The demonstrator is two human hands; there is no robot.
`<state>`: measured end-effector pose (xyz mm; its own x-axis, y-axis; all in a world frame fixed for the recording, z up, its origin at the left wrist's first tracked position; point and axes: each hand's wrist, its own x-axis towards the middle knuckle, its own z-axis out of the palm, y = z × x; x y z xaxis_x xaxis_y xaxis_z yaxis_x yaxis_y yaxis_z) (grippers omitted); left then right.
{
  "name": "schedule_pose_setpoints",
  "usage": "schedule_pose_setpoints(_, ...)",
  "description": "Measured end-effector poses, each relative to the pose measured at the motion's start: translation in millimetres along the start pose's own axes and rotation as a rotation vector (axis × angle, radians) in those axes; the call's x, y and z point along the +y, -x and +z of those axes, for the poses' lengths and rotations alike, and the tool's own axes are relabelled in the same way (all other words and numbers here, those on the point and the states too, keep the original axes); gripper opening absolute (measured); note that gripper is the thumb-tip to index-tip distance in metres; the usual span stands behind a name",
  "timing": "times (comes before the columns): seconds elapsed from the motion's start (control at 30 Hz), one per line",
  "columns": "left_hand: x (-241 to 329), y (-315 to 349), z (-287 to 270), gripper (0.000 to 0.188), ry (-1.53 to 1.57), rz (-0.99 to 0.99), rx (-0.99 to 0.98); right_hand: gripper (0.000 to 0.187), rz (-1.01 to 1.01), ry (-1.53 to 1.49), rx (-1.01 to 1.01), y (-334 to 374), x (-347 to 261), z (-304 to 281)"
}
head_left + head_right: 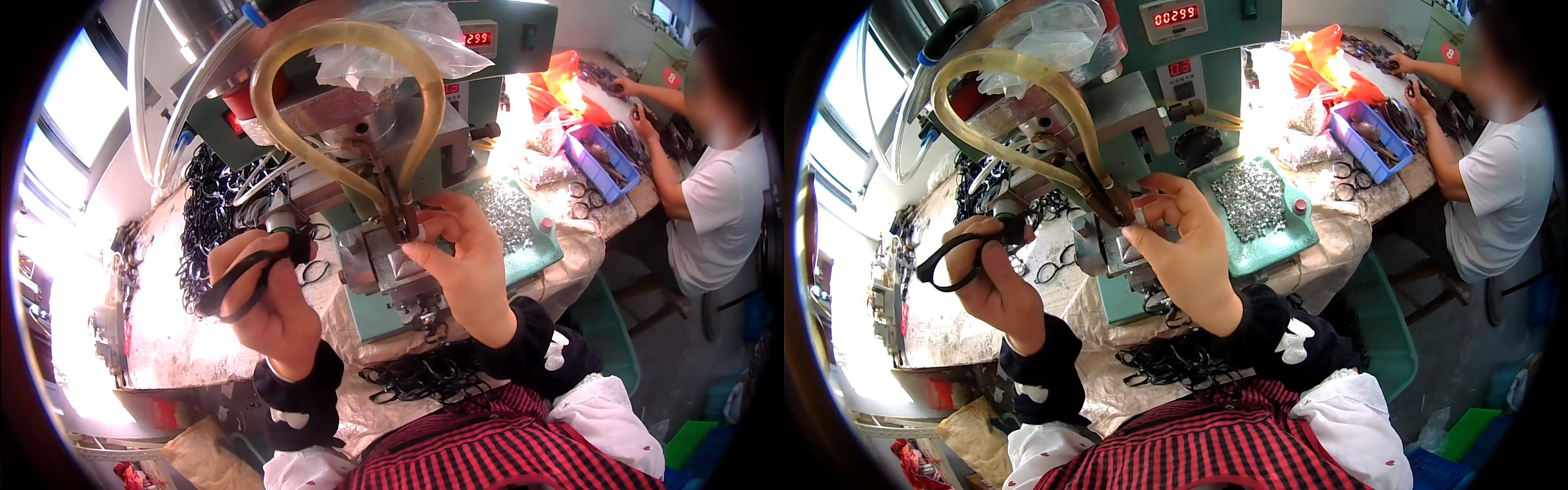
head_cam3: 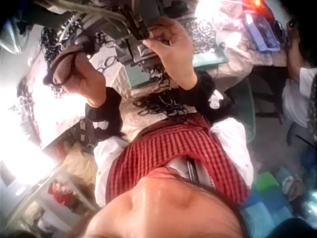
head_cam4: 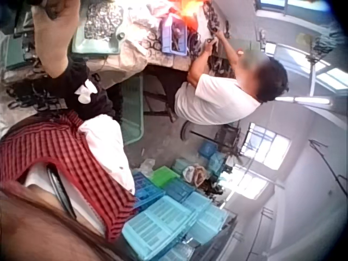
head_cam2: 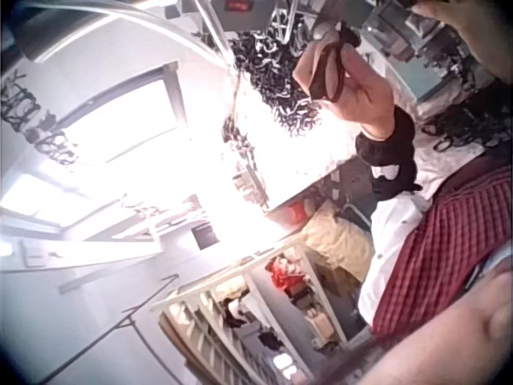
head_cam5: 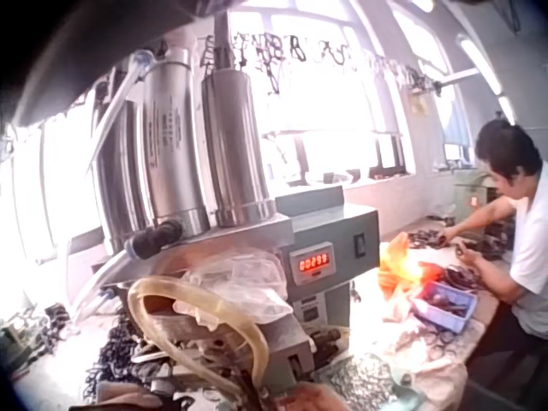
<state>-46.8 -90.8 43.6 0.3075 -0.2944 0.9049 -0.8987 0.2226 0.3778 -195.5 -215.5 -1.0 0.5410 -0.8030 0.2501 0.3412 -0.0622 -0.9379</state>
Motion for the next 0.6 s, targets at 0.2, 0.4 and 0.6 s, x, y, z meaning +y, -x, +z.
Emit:
schedule_pose_setpoints(0.2,20.0,26.3,-16.7,0.024,0.122,0.274,-0.426,0.041,-0.314,0.63,-0.252,13.3,-24.2,-60.1)
schedule_pose_setpoints(0.4,17.9,48.6,12.2,0.03,0.013,0.376,-0.592,0.015,-0.356,1.299,0.161,19.0,56.6,-134.7)
schedule_pose_setpoints(0.6,30.6,39.1,10.4,0.036,0.016,0.235,-0.681,0.008,-0.343,1.072,0.192,-24.2,47.5,-132.0)
